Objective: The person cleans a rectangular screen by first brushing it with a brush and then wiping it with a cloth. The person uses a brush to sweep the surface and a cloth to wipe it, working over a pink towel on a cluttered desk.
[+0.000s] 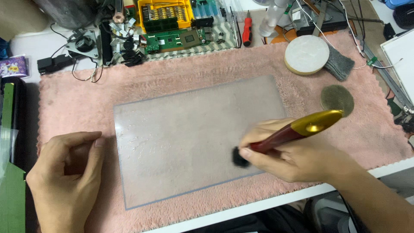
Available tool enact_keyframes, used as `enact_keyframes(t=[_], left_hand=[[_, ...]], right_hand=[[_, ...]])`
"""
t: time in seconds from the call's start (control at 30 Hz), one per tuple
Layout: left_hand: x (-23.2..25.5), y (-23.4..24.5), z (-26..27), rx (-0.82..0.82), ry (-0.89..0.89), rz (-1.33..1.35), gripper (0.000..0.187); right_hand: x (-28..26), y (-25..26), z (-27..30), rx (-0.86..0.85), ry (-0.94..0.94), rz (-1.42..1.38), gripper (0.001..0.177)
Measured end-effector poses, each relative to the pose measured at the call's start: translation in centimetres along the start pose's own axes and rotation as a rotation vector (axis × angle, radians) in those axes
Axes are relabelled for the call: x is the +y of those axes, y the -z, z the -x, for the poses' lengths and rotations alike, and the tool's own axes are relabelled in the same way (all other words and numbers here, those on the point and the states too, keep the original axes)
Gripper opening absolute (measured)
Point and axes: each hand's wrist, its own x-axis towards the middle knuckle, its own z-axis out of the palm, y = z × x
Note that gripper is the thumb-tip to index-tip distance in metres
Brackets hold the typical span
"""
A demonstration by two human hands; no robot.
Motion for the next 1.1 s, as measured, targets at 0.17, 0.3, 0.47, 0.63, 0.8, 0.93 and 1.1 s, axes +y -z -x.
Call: enact_keyframes(t=[0.17, 0.3, 0.47, 0.63, 0.8, 0.93, 1.1], left_hand=[[0.4, 0.1, 0.1, -0.008, 0.023, -0.009, 0.006], [0.0, 0.0, 0.1, -0.022, 0.023, -0.007, 0.007], [-0.7, -0.1, 0.5, -0.012, 0.030, -0.010, 0.007], [-0.5, -0.2, 0.5, -0.016, 0.040, 0.007, 0.008], [-1.2, -0.4, 0.9, 0.005, 0.000, -0.020, 0.011], [-0.9, -0.3, 0.8, -0.002, 0.030, -0.008, 0.008], [-0.9, -0.5, 0.8, -0.015, 0.018, -0.004, 0.009]], right_hand=[[1.9, -0.7, 1.3, 0.270, -0.053, 0.333, 0.013], [-0.4, -0.7, 0.3, 0.358, 0.035, 0.092, 0.013], [2.2, 0.6, 1.9, -0.085, -0.153, 0.167, 0.032], [1.4, 0.6, 1.6, 0.224, -0.114, 0.245, 0.017], [1.5, 1.6, 2.4, 0.038, -0.037, 0.014, 0.023], [2.3, 2.6, 2.9, -0.008, -0.190, 0.208, 0.034], [1.2, 1.9, 1.6, 0.292, -0.122, 0.046, 0.018]])
